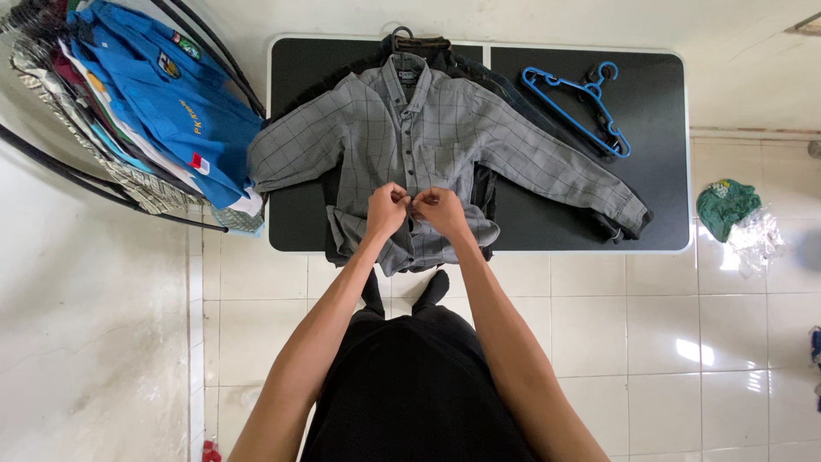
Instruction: The person buttons a blue short-sleeved shirt, then places it on a clothes rack. Next, they button a gray long-sleeved shirt and hang it on the rack. Finally, they place a black shirt onto a blue hanger.
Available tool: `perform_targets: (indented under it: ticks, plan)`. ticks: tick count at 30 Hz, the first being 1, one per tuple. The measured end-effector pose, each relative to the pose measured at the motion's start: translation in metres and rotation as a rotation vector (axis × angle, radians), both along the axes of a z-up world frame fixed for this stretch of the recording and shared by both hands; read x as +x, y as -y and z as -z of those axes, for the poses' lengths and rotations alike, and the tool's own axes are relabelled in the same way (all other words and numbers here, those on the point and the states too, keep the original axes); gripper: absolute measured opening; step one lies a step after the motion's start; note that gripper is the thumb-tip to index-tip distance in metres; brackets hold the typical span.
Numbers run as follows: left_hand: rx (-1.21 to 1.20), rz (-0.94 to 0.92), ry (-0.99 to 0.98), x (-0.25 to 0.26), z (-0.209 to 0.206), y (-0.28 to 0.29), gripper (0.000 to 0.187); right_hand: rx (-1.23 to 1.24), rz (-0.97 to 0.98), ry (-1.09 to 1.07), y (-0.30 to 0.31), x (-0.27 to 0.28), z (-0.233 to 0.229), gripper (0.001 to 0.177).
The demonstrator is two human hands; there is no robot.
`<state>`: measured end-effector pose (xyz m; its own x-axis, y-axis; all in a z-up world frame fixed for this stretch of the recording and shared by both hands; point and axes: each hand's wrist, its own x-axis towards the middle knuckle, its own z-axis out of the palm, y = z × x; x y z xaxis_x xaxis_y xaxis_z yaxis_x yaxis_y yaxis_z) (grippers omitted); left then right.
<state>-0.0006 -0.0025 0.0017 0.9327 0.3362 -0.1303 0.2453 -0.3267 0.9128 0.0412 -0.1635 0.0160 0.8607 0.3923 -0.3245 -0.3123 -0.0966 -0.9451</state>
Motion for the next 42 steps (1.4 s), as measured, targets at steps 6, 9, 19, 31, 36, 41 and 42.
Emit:
perform_targets:
  ticks: [6,9,19,31,36,41,42]
  plan:
    - [0.032,0.082,0.017,-0.002,-0.013,-0.004,0.012,-0.223,-0.071,0.092,0.004,-0.001,-0.012,0.009]
    - [-0.063,0.053,0.05,-0.005,-0.012,-0.005,0.013,0.1,-0.018,-0.145,0.006,0.003,-0.012,0.01]
    - [-0.218,0.013,0.032,0.005,0.019,-0.016,0.015,-0.245,-0.068,-0.017,0.007,-0.007,-0.035,0.032]
    - [-0.42,-0.084,0.006,0.022,0.028,-0.001,0.015,-0.496,0.091,0.235,0.013,-0.042,-0.014,0.017]
    - [-0.387,-0.016,-0.025,0.007,0.036,0.002,0.022,-0.466,0.086,0.306,0.033,-0.026,-0.01,0.026]
    - [-0.021,0.089,-0.169,-0.028,0.041,0.009,0.03,-0.417,0.058,0.22,0.047,-0.011,-0.002,0.028]
    - [0.053,0.118,-0.227,-0.033,0.039,0.011,0.033,-0.409,0.066,0.166,0.049,-0.008,-0.001,0.029]
